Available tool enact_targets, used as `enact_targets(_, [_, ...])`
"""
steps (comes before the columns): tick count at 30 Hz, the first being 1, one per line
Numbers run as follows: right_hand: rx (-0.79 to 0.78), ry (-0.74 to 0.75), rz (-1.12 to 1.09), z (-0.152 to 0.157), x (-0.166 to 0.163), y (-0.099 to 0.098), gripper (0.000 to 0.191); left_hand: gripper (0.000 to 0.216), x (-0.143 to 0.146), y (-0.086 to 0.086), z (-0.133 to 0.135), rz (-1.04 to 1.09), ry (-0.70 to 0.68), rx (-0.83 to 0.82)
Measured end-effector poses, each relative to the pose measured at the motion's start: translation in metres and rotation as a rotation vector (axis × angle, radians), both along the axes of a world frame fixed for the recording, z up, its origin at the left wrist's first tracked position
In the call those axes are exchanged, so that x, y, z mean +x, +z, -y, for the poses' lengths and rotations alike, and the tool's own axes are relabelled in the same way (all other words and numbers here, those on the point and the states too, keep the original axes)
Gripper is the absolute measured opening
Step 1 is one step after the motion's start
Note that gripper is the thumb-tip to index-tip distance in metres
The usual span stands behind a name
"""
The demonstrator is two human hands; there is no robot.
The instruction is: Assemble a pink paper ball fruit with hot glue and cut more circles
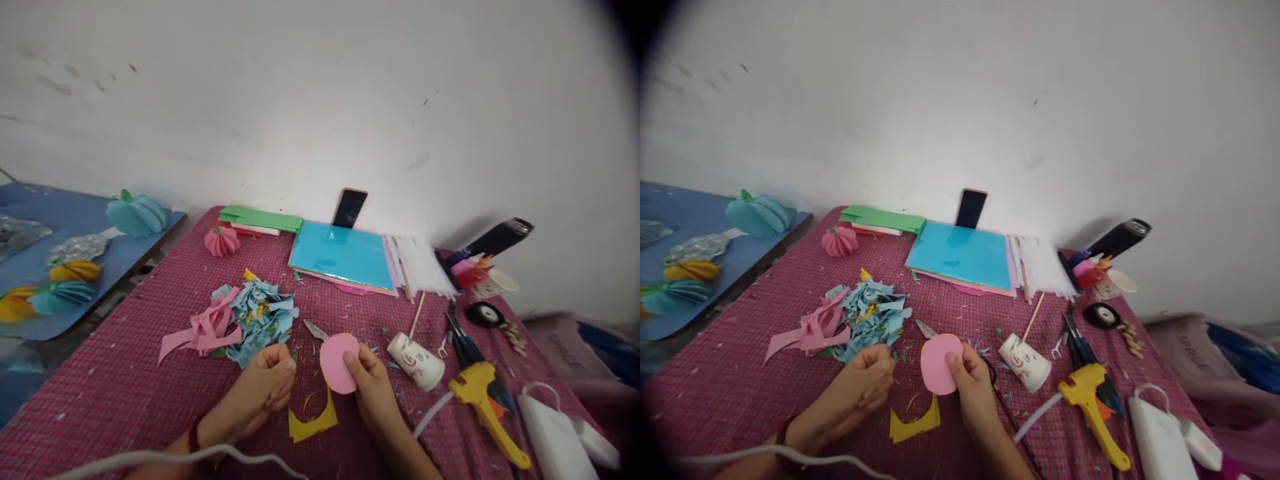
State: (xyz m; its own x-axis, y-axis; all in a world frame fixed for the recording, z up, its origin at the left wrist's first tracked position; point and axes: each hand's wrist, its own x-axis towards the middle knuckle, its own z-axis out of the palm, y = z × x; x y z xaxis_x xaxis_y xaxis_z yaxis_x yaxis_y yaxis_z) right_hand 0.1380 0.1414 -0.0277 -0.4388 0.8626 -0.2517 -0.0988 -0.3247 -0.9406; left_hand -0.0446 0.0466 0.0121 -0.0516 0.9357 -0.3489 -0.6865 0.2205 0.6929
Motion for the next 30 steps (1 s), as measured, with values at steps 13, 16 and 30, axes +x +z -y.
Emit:
enact_targets(13, [0.258, 0.177, 0.09, 0.015, -0.008, 0.015, 0.04, 0.037, 0.011, -0.012, -0.001, -0.736, -0.337, 0.167])
enact_targets(16, [0.288, 0.232, 0.079, 0.021, -0.009, 0.021, 0.04, 0.039, 0.012, -0.013, 0.002, -0.819, -0.383, 0.161])
enact_targets(30, [0.292, 0.273, 0.045, 0.026, -0.008, 0.026, 0.035, 0.042, 0.022, -0.004, 0.008, -1.0, -0.379, 0.246])
